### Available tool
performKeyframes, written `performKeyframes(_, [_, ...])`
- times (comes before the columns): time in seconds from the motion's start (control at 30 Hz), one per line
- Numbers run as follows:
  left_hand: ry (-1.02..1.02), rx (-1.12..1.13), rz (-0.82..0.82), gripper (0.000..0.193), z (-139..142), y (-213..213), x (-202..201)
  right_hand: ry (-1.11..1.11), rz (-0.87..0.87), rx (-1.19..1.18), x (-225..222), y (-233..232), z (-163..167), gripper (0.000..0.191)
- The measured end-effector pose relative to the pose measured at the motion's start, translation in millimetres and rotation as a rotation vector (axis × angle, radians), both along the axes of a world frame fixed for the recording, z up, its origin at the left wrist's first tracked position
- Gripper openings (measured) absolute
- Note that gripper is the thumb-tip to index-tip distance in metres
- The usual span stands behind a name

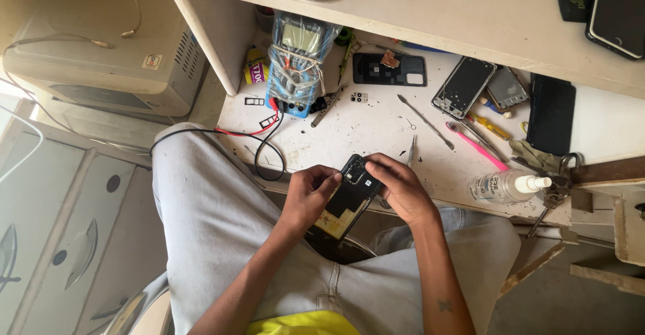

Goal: The person sits at a repair workbench and works on a disassembled smartphone, pressing and positioning components on the phone body, using a screwdriver on the device, and manipulating the phone frame and back cover while reassembling it.

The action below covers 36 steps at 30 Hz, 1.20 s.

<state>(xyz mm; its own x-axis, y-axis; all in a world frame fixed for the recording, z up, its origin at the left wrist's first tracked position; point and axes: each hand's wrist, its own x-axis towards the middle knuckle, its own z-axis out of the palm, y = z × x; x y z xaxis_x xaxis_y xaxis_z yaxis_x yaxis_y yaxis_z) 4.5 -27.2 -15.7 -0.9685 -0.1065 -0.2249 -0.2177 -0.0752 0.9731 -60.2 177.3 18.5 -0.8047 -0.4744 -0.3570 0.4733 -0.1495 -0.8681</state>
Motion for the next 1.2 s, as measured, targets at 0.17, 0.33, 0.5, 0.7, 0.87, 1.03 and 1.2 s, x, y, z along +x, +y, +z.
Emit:
performKeyframes(0.17, [0.082,0.090,-0.093,0.022,-7.9,-1.3,-3.1,0.044,-0.051,0.083,9.1,1.6,-9.8,0.022])
performKeyframes(0.33, [0.026,0.129,-0.099,0.024,5.1,-1.1,-8.9,0.183,0.048,0.188,11.0,0.8,-6.2,0.021])
performKeyframes(0.5, [-0.011,0.233,-0.088,0.019,22.9,-9.8,-6.6,0.112,-0.061,0.173,23.3,-7.9,-2.4,0.019])
performKeyframes(0.7, [-0.004,0.188,-0.156,0.019,37.6,-9.5,0.0,0.154,-0.202,0.134,43.2,-9.2,-2.0,0.018])
performKeyframes(0.87, [-0.011,0.227,-0.110,0.022,35.1,-3.6,-7.8,0.266,-0.166,0.204,41.0,-13.8,-0.9,0.017])
performKeyframes(1.03, [-0.028,0.258,-0.028,0.024,28.2,-6.1,-8.3,0.192,-0.190,0.135,43.2,-22.7,-2.5,0.018])
performKeyframes(1.2, [-0.037,0.273,-0.023,0.023,33.2,-11.6,-6.3,0.079,-0.225,0.094,46.8,-18.9,0.7,0.020])
